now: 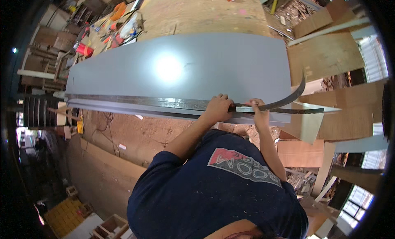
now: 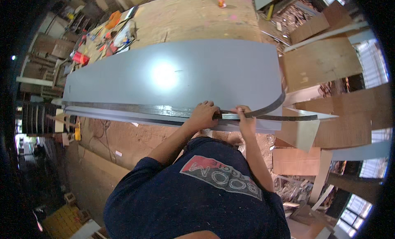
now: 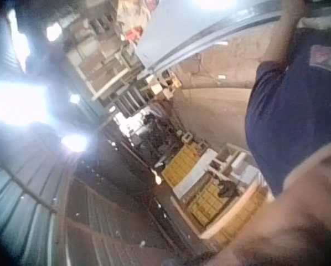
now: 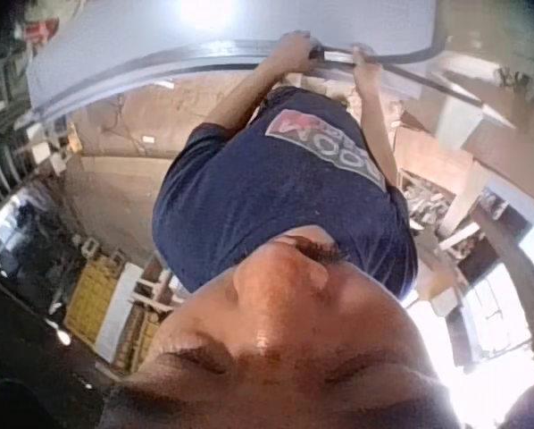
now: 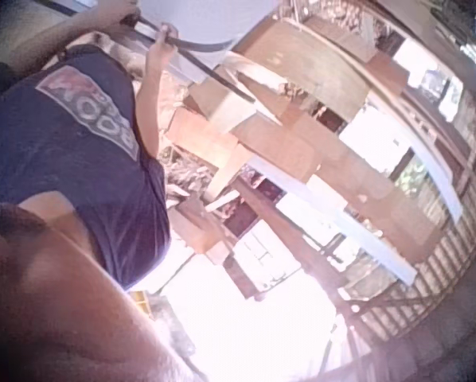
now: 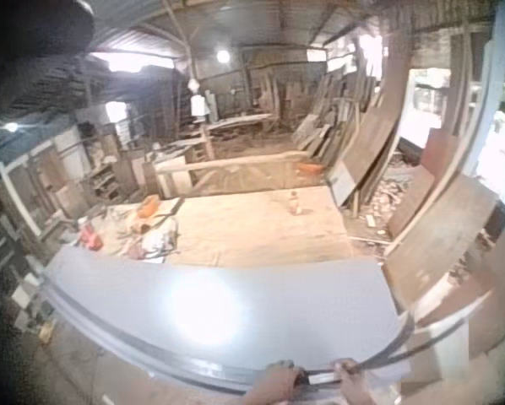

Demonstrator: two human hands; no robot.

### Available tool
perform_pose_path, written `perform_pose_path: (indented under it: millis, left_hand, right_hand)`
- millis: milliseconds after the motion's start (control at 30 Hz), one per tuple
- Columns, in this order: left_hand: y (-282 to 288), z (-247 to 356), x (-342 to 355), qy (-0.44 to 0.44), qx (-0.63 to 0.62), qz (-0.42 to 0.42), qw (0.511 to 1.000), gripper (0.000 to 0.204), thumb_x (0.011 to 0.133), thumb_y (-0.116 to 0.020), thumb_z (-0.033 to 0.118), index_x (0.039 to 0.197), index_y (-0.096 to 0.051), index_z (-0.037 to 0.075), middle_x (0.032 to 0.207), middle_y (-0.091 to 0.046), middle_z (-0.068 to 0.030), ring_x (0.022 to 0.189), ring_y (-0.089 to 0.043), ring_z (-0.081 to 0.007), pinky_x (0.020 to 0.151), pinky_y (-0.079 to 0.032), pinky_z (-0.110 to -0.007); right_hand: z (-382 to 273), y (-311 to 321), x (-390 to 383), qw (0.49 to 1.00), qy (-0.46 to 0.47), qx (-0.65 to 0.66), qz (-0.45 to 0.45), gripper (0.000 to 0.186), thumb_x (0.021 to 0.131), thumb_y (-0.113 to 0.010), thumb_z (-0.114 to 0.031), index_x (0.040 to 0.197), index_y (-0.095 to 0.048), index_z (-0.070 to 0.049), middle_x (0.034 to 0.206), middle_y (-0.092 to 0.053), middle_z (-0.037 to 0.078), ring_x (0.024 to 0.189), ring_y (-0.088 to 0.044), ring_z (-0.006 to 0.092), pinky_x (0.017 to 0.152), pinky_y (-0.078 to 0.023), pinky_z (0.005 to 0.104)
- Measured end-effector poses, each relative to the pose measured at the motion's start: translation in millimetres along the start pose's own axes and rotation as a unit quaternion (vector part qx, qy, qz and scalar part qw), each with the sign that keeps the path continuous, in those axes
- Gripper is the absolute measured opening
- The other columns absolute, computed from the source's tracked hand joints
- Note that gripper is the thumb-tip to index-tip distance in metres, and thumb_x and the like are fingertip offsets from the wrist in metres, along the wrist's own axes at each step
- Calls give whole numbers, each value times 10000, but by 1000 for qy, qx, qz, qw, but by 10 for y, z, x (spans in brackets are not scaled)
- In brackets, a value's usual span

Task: The person applies adhesive from a container to the edge of a curved board using a scraper and then presses a flexible metal strip onto the prepared edge.

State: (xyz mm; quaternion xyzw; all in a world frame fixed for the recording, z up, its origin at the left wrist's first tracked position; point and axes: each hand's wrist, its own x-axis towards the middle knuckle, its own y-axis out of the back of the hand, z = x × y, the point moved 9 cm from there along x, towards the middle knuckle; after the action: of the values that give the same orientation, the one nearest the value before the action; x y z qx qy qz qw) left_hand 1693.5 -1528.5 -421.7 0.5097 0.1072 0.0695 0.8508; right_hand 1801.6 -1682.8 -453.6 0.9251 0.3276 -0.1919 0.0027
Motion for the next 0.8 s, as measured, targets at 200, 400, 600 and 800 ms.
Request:
perform_pose_path:
  millis: [200, 400, 600, 800]
  left_hand:
    - [153, -223, -125, 34, 6, -9, 999, 404, 702, -817, 289, 1062, -741, 120, 1143, -651, -135, 1163, -614, -357, 971, -517, -496]
    - [467, -1124, -355, 145, 65, -13, 987, 402, 694, -822, 308, 1042, -749, 120, 1138, -650, -129, 1176, -601, -334, 1015, -484, -488]
    - [687, -1553, -595, 151, 77, -14, 985, 377, 677, -822, 307, 1002, -761, 126, 1138, -642, -126, 1194, -582, -331, 1036, -471, -496]
    - [923, -2107, -894, 225, 91, -30, 970, 397, 647, -831, 321, 991, -769, 133, 1170, -640, -136, 1196, -576, -346, 1039, -466, -497]
  right_hand:
    - [-73, -70, -20, 999, 6, 12, 34, 298, 1118, -534, -223, 1255, -585, 36, 1109, -727, 215, 1057, -736, 271, 742, -678, 382]
    - [-253, 758, 98, 988, 33, 27, 150, 298, 1121, -523, -206, 1302, -577, 25, 1101, -732, 199, 1015, -734, 258, 796, -663, 409]
    - [-355, 881, 114, 991, 16, 11, 135, 295, 1116, -541, -212, 1311, -582, 5, 1077, -726, 159, 1023, -724, 238, 808, -651, 420]
    - [-376, 1107, 115, 987, 25, 35, 157, 315, 1106, -582, -244, 1311, -582, -6, 1042, -720, 144, 972, -730, 250, 790, -647, 438]
